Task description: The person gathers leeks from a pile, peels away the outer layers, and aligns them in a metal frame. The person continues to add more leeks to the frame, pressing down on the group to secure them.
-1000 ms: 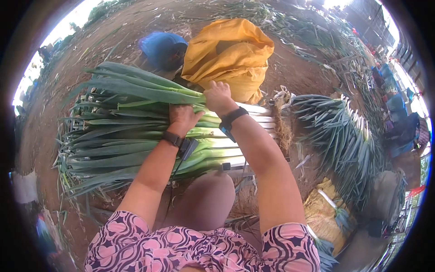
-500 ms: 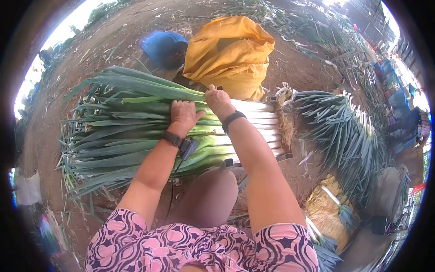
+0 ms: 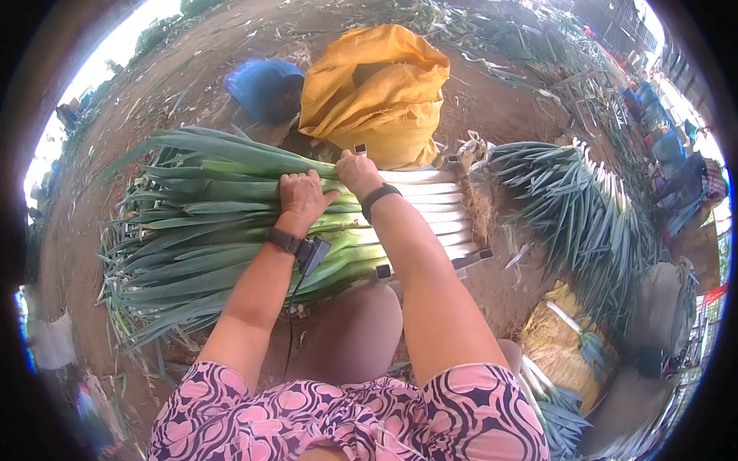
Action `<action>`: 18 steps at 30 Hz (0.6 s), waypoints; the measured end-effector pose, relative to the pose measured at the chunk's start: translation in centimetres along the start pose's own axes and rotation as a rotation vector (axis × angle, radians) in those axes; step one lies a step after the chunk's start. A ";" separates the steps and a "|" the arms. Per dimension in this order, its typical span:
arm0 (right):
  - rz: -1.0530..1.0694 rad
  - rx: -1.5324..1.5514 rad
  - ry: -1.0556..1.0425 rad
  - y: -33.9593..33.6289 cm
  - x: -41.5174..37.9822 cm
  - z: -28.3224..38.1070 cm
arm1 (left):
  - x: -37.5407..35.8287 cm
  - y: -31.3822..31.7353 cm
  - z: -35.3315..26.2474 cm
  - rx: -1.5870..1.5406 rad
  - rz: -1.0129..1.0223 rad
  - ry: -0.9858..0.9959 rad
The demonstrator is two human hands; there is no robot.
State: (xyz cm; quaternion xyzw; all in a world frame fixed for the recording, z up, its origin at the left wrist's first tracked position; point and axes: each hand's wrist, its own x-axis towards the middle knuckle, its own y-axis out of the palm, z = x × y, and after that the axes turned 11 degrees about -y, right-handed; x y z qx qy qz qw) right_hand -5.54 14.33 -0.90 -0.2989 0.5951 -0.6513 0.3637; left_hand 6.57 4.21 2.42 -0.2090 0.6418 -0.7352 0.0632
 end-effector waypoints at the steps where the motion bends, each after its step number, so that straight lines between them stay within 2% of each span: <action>1: 0.013 0.011 0.003 0.0 0.0 0.0 | 0.0 0.1 0.0 0.006 0.003 0.000; 5: 0.013 0.093 -0.019 -1.1 -1.6 0.3 | 0.0 0.0 -0.1 0.020 0.018 -0.002; 8: -0.097 0.294 0.129 0.4 -2.0 0.4 | 0.3 0.1 -0.1 0.025 0.049 -0.005; 12: -0.282 0.233 0.076 1.9 -5.1 0.0 | 0.5 0.1 -0.2 0.048 0.072 -0.012; 18: -0.326 0.294 0.072 3.8 -5.8 -0.5 | 0.9 0.2 -0.3 0.089 0.114 0.006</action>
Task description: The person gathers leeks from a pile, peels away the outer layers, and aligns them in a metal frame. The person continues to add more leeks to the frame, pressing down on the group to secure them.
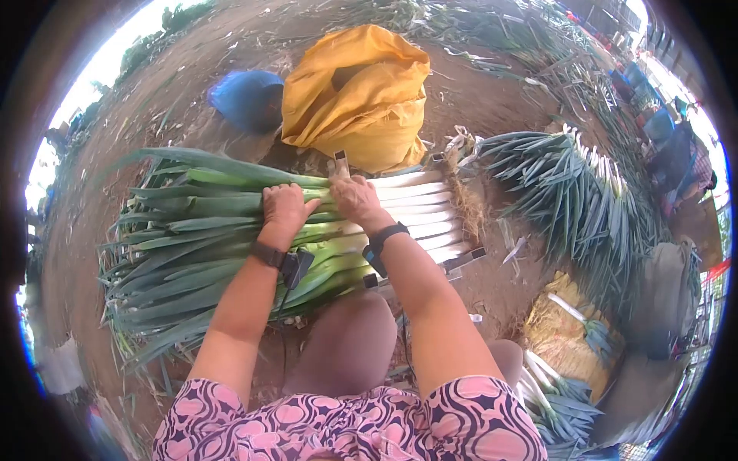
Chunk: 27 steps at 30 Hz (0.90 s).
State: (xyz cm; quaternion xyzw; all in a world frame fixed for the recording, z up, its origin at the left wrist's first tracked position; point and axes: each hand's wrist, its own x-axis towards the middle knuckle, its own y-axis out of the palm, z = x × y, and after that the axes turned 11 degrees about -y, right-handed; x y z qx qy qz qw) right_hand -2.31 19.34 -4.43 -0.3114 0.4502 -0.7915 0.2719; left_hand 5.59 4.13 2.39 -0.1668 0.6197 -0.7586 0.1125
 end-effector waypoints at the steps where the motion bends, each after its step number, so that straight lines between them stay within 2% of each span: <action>1: -0.009 0.057 -0.001 0.2 -0.2 -0.1 | 0.1 0.4 0.2 0.007 -0.008 0.015; 3: 0.015 0.123 -0.013 0.0 -0.6 -0.2 | 0.1 0.2 0.5 0.013 0.011 0.053; 6: 0.025 0.144 -0.003 -0.3 -0.7 -0.2 | 1.0 -1.7 1.3 -0.002 0.182 0.123; 7: -0.015 0.128 0.008 0.4 -0.6 -0.4 | 1.1 -2.7 1.1 0.085 0.233 0.149; 10: -0.029 0.148 -0.020 1.1 -0.6 -1.1 | 2.3 -3.6 0.9 0.041 0.041 0.310; 11: -0.029 0.161 -0.018 1.2 -0.6 -1.2 | 3.2 -4.1 1.0 0.135 0.008 0.420; 14: -0.020 0.154 -0.014 1.5 -0.7 -1.4 | 5.8 -1.3 1.6 -0.047 0.422 0.277; 17: -0.008 0.267 -0.093 1.2 -1.2 -2.9 | 5.7 0.3 1.9 -0.086 0.391 0.250; 20: -0.129 0.351 -0.107 2.4 -2.9 -6.9 | 5.7 0.8 2.1 -0.107 0.341 0.216; 22: 0.122 -0.095 0.158 -1.2 -5.4 -6.8 | 5.7 1.5 1.9 -0.126 0.309 0.226; 24: 0.101 -0.127 0.266 -1.0 -6.7 -9.5 | 5.8 1.9 2.3 -0.154 0.270 0.239; 27: 0.145 -0.065 0.300 -2.3 -6.5 -9.0 | 5.9 2.2 2.6 -0.179 0.267 0.244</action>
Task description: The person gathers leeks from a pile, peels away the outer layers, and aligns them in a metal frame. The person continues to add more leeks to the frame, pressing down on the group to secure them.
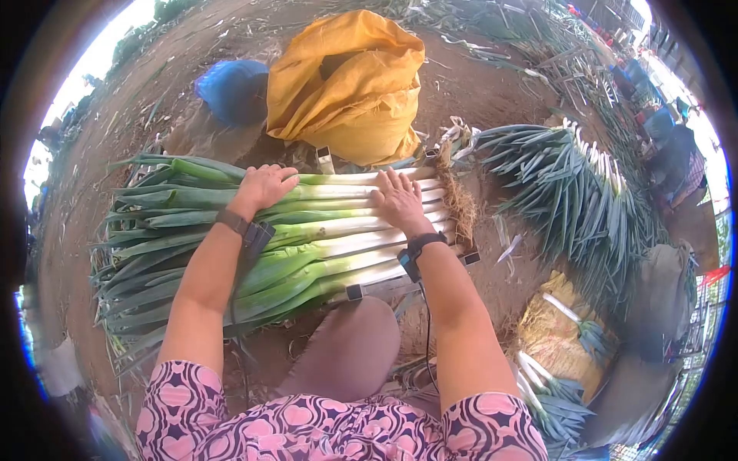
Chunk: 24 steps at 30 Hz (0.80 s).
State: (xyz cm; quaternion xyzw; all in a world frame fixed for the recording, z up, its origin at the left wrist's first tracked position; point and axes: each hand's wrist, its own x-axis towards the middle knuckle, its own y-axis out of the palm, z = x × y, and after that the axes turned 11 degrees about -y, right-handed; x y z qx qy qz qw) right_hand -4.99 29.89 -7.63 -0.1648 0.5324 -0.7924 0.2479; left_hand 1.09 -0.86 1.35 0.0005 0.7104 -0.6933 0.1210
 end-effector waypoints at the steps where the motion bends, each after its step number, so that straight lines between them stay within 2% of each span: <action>1: 0.010 0.007 0.001 0.0 -0.1 -0.1 | 0.1 0.0 -0.2 0.004 0.001 0.001; 7: 0.048 -0.054 -0.083 -1.5 1.0 -0.3 | 0.1 -0.4 -0.6 -0.018 0.021 -0.012; 11: 0.041 0.064 -0.164 -1.4 2.2 -0.7 | 0.1 -0.4 -0.5 -0.012 0.014 0.004; 16: -0.103 0.093 -0.206 -0.8 1.7 -1.2 | 0.3 -0.9 -0.8 -0.076 -0.016 0.045; 21: -0.122 0.081 -0.160 -1.1 2.7 -1.8 | 0.1 -1.3 -1.4 -0.101 -0.082 0.032; 24: -0.136 0.049 -0.140 -1.4 2.9 -1.5 | 0.4 -1.7 -1.8 -0.089 -0.044 -0.008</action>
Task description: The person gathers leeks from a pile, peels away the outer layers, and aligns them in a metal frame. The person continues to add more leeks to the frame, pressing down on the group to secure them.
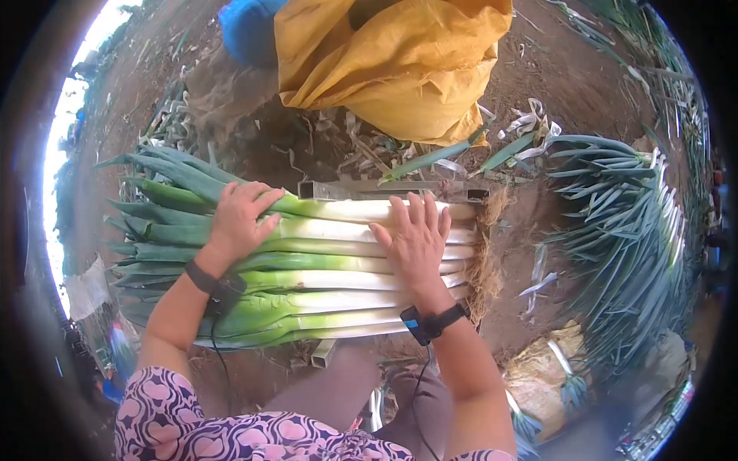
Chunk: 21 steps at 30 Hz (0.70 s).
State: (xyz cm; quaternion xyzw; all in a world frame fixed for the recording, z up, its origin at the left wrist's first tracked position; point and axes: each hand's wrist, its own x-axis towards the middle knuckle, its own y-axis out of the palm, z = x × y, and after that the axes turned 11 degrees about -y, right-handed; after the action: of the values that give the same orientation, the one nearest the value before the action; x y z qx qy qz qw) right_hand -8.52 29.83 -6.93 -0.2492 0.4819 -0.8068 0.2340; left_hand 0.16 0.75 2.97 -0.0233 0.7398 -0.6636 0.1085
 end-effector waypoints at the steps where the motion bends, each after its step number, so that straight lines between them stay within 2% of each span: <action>1: 0.000 -0.008 0.003 -0.1 0.0 0.1 | 0.0 -0.2 -0.1 0.008 0.006 -0.007; 5: 0.094 -0.043 0.044 0.2 0.4 0.1 | 0.3 0.2 0.4 0.044 -0.006 -0.008; 13: 0.227 -0.046 0.093 0.3 0.8 0.1 | 1.1 0.6 1.1 -0.005 0.099 -0.048; 21: 0.247 -0.063 0.120 0.7 0.9 0.1 | 1.5 0.6 1.2 -0.036 0.135 -0.058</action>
State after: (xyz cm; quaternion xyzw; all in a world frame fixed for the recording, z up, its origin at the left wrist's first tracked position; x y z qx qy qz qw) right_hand -9.07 28.92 -7.38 -0.1467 0.5469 -0.7698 0.2946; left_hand -0.99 -0.64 2.04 0.0053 0.7481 -0.6404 0.1738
